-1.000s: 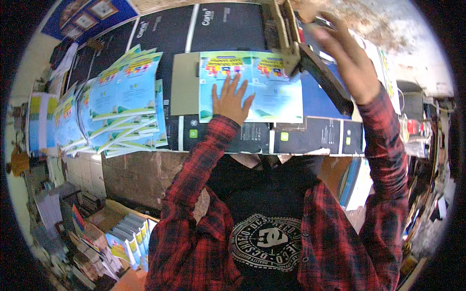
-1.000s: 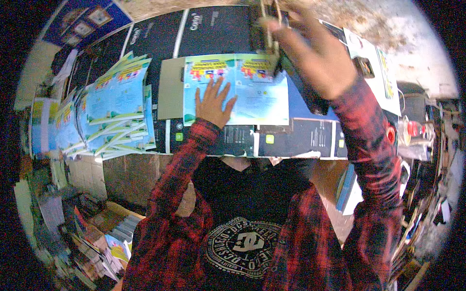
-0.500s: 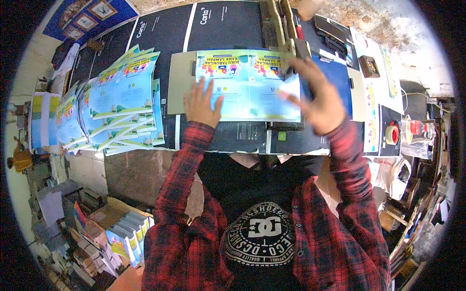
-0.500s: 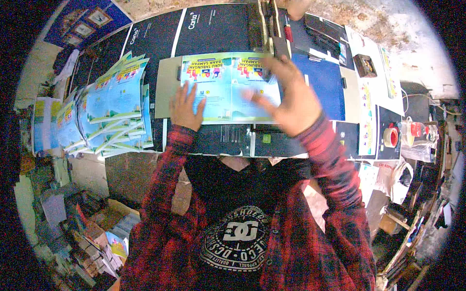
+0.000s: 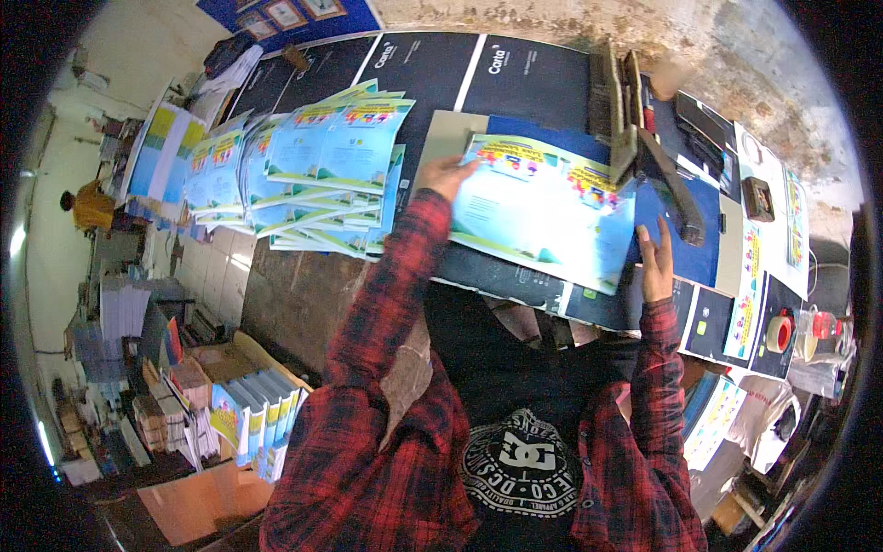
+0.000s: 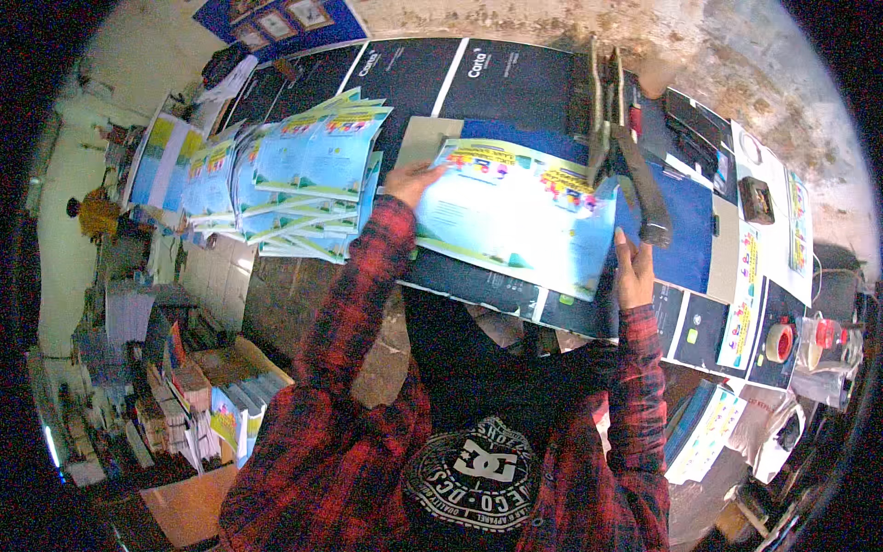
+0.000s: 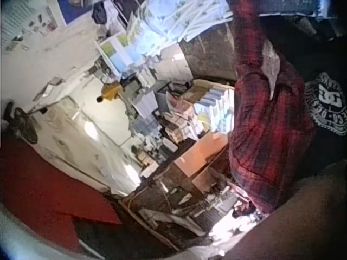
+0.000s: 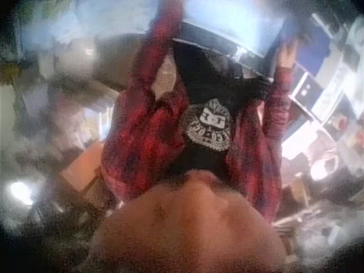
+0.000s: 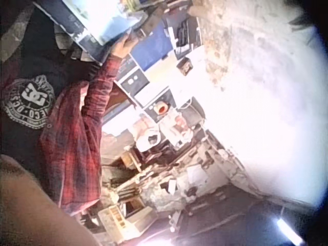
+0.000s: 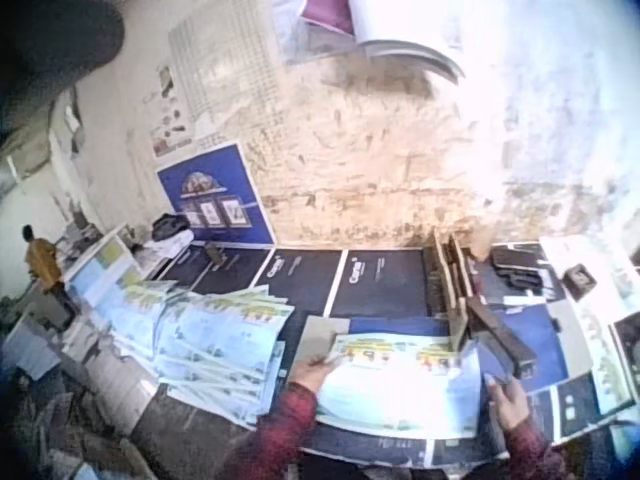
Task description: The person operates a manual book binding machine to bind a stack of printed booklets. They repeatedly place a booklet into the machine, press down the handle to secure the binding, and then remove the finished item to a pile on the right. The process is performed one at a time in a repetitive cycle.
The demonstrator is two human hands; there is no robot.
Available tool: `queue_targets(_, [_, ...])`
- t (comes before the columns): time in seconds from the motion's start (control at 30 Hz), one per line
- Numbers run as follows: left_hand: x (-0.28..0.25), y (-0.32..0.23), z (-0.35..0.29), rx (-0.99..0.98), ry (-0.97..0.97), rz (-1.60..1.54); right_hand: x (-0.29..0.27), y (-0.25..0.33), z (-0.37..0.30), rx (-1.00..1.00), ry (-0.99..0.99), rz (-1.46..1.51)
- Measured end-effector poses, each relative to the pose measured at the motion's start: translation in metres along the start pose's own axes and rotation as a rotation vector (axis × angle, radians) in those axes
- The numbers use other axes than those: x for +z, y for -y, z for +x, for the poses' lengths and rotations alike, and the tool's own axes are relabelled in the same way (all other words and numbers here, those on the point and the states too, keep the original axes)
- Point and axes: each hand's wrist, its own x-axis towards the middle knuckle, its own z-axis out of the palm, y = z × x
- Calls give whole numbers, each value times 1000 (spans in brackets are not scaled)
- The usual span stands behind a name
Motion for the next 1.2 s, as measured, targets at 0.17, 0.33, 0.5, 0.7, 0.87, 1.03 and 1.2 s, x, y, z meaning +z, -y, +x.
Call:
queue_targets(0.17, [-137, -45, 47, 378, -98, 304, -25, 30, -32, 39, -87, -9])
queue_targets(0.33, [-334, -94, 85, 413, -596, 941, -62, 15, -71, 62, -102, 48])
queue_targets(0.5, [-332, -47, 92, 397, -379, 867, -65, -24, -122, 132, -178, 41])
queue_targets(0.7, [-141, 12, 64, 894, -274, 1156, -33, 2, -158, 92, -255, -243])
queue_targets(0.87, [-187, 29, 110, 566, -363, 1360, -73, 38, -140, -35, -366, -439])
queue_targets(1.03, [-232, 4, 124, 388, -322, 1346, -222, -24, -58, -87, -660, -732])
queue_targets(1.2, [-203, -34, 37, 671, -83, 1048, -301, -57, -2, 478, -537, -1066])
